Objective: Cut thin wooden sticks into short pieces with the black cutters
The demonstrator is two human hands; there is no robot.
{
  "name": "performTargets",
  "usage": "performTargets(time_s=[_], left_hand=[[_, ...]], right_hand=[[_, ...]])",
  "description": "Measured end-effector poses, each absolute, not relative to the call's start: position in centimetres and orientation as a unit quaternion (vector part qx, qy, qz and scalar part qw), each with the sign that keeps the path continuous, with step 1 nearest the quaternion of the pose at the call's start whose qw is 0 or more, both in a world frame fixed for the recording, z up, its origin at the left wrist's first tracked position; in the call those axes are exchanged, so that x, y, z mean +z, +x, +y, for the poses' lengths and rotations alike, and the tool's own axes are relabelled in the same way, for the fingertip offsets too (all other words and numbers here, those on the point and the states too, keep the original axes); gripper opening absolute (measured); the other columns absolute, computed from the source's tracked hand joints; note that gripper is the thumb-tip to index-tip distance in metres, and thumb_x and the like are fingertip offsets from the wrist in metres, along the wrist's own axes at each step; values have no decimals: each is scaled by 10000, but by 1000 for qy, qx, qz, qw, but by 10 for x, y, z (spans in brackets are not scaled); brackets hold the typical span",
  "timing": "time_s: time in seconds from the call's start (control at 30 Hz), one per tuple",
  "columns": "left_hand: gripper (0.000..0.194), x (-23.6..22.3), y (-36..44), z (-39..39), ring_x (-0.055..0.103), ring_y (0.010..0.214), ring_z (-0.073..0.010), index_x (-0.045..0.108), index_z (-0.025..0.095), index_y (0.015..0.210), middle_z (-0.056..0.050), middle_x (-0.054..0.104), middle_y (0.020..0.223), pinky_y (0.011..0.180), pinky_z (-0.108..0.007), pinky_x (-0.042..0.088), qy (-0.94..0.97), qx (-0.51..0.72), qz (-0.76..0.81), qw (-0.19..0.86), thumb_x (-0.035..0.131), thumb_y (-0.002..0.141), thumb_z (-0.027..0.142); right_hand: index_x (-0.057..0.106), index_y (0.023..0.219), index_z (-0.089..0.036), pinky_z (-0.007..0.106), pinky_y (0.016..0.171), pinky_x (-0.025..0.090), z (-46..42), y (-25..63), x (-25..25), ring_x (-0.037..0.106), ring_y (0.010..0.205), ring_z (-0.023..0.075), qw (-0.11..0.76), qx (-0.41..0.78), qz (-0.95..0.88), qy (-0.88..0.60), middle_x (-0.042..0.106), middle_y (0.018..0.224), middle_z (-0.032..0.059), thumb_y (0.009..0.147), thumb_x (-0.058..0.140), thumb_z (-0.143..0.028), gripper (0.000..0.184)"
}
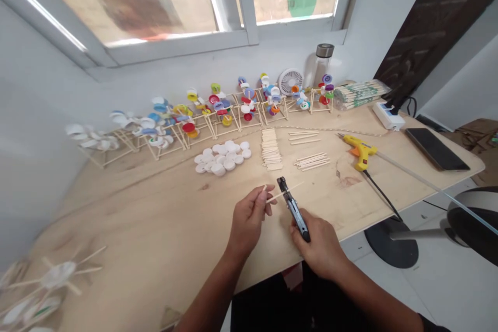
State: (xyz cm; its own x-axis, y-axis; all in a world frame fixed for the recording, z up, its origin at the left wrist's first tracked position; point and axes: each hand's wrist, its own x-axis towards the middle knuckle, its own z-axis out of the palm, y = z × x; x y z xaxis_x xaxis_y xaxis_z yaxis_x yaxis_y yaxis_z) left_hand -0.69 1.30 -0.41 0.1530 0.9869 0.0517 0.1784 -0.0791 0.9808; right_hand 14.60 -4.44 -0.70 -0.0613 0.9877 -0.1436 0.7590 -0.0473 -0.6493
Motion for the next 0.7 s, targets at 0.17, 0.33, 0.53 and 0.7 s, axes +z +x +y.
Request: performTargets(time_s=[0.17,0.33,0.53,0.7], left_hand=[[322,3,-10,11,501,483,-90,520,142,957,-27,609,687,424,-195,343,403,444,446,665,562,751,386],[205,8,-2,7,424,462,-52,480,158,809,9,548,700,425,-175,309,487,409,443,631,552,769,345],[134,2,3,2,524,591,-114,509,172,874,7,560,682,544,-215,370,769,324,494,244,394,866,242],[158,-6,0,0,521,595,-146,543,150,871,-25,563,660,538,-253,343,856,243,447,-97,385,873,162]], right_hand=[[511,800,-200,228,583,328,-45,147,-6,559,618,163,184,306,-664,-657,602,664,9,811,448,-269,94],[515,815,-200,225,584,328,-46,149,-3,561,635,161,189,329,-665,-644,606,688,7,803,459,-258,81],[520,823,-204,231,601,334,-47,153,0,565,671,164,204,356,-664,-625,615,721,6,807,451,-252,85],[518,827,-205,234,607,338,-50,155,4,557,677,163,212,372,-663,-614,611,734,2,803,462,-254,79]])
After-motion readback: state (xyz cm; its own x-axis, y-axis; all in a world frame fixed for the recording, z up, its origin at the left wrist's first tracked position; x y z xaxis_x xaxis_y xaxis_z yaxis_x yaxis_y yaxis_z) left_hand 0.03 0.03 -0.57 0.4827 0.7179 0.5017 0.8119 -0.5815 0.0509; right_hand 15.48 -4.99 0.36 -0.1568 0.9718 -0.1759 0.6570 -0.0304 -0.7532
